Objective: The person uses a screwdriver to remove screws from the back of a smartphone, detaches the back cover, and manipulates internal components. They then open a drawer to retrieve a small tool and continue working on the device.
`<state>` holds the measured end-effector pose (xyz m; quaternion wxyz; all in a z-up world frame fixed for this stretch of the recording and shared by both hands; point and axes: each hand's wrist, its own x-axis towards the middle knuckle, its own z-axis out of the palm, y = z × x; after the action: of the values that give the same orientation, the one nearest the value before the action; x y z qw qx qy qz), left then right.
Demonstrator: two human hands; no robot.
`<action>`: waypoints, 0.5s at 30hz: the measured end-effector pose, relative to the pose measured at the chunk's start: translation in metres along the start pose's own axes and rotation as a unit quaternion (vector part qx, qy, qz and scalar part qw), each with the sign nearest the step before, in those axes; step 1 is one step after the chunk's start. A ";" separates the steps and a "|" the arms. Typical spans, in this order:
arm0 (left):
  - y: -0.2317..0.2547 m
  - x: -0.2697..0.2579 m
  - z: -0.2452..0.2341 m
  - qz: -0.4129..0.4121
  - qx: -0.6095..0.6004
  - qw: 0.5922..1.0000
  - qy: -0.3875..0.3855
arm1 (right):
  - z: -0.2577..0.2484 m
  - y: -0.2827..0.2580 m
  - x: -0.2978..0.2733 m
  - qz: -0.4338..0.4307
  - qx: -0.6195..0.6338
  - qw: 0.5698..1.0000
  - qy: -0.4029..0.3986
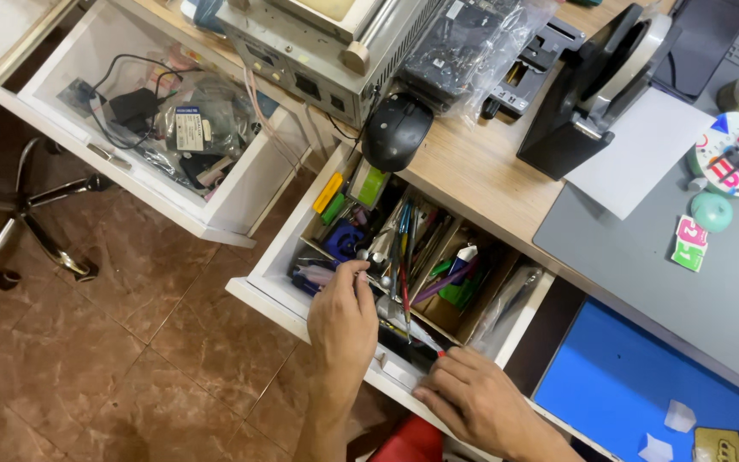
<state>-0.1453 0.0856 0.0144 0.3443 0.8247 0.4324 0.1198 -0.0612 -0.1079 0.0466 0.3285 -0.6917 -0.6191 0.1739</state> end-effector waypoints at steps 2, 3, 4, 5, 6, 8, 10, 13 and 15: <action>0.000 0.002 -0.003 -0.006 0.010 0.999 -0.034 | -0.004 0.002 0.002 0.004 -0.011 1.000 0.009; 0.000 0.003 -0.005 -0.005 0.003 1.000 -0.028 | -0.007 0.006 0.005 0.067 -0.032 0.997 -0.036; -0.001 0.001 -0.006 -0.007 -0.004 1.000 -0.024 | -0.010 0.008 0.006 0.131 -0.050 0.987 -0.083; -0.001 0.000 -0.006 -0.001 -0.004 1.000 -0.028 | -0.003 0.038 0.013 0.135 -0.051 0.986 -0.079; -0.001 0.000 -0.007 0.008 -0.023 1.000 -0.012 | 0.004 0.068 0.020 0.170 -0.184 0.963 -0.104; -0.004 -0.001 -0.005 0.028 -0.045 0.999 0.002 | 0.023 0.124 0.034 0.207 -0.317 0.918 -0.119; -0.007 0.000 0.000 0.023 -0.054 0.998 0.033 | 0.046 0.177 0.049 0.200 -0.450 0.868 -0.066; 0.008 -0.003 -0.014 -0.041 -0.064 0.997 -0.010 | 0.081 0.218 0.034 0.097 -0.521 0.848 0.001; 0.011 0.000 -0.012 -0.023 -0.064 0.998 0.004 | 0.063 0.202 0.045 0.144 -0.495 0.857 -0.020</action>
<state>-0.1441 0.0873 0.0302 0.3977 0.7903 0.4438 0.1425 0.0560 -0.0528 -0.1269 -0.0985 -0.8408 -0.5235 -0.0960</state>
